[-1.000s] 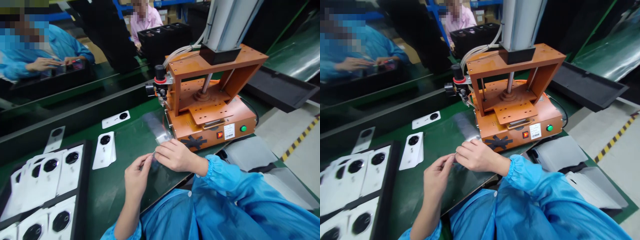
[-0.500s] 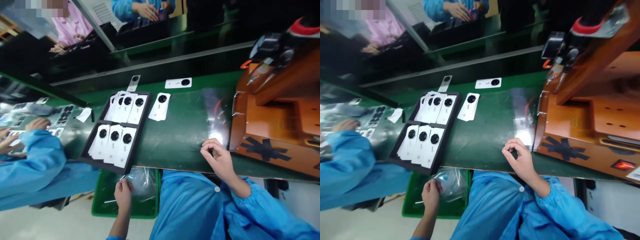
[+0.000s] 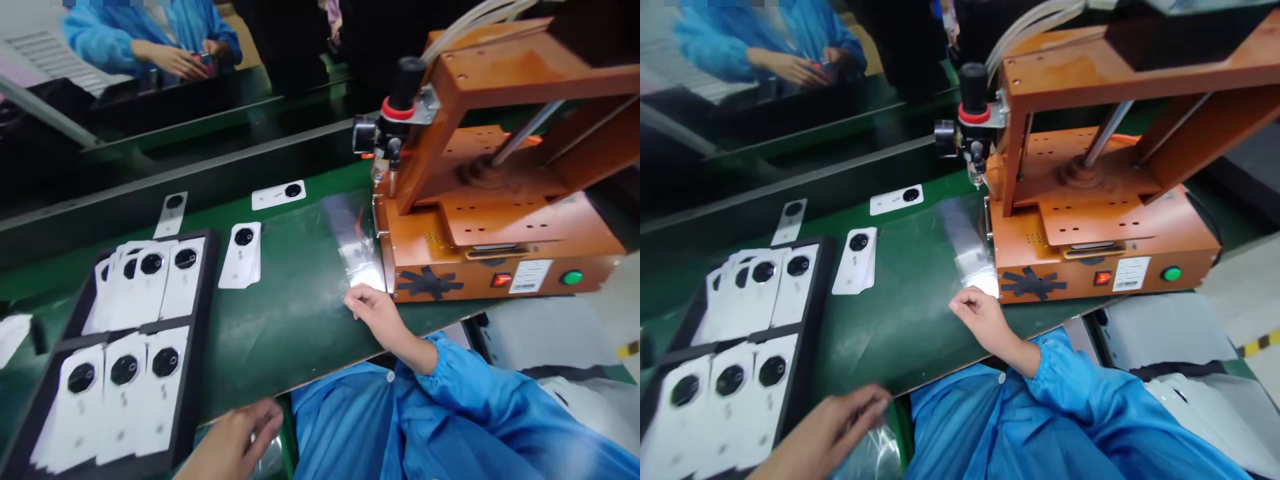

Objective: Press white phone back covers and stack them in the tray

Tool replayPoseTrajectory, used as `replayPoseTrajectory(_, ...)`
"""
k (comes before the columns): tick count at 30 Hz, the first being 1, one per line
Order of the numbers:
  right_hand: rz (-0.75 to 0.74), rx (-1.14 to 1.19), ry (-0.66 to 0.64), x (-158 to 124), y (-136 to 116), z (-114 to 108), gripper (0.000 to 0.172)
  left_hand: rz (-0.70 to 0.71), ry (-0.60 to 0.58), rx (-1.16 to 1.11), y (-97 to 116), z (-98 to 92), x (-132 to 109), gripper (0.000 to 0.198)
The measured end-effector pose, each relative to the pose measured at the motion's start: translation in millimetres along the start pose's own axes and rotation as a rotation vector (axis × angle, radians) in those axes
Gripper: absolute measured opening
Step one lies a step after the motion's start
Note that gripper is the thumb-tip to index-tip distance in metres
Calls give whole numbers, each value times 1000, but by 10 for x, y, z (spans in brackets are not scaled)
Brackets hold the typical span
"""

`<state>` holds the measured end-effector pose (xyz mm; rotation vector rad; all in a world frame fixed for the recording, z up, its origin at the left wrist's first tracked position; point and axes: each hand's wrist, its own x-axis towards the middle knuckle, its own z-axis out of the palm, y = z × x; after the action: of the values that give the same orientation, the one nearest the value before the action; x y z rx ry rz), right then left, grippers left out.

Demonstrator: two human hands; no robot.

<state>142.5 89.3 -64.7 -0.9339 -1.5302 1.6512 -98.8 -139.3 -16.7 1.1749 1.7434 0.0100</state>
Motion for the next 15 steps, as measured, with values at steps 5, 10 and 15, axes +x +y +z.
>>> replayPoseTrajectory(5, -219, -238, -30, -295, 33, 4, 14, 293, 420, 326, 812, -1377, 1098, 28)
replayPoseTrajectory(10, -393, -329, 46, -410, 93, 2, 6, 233, 660, 460, 1288, -2540, 2431, 46)
replayPoseTrajectory(15, -452, -372, 77, -397, 75, 38, 5, 164, 659, 517, 1539, -2874, 2946, 44)
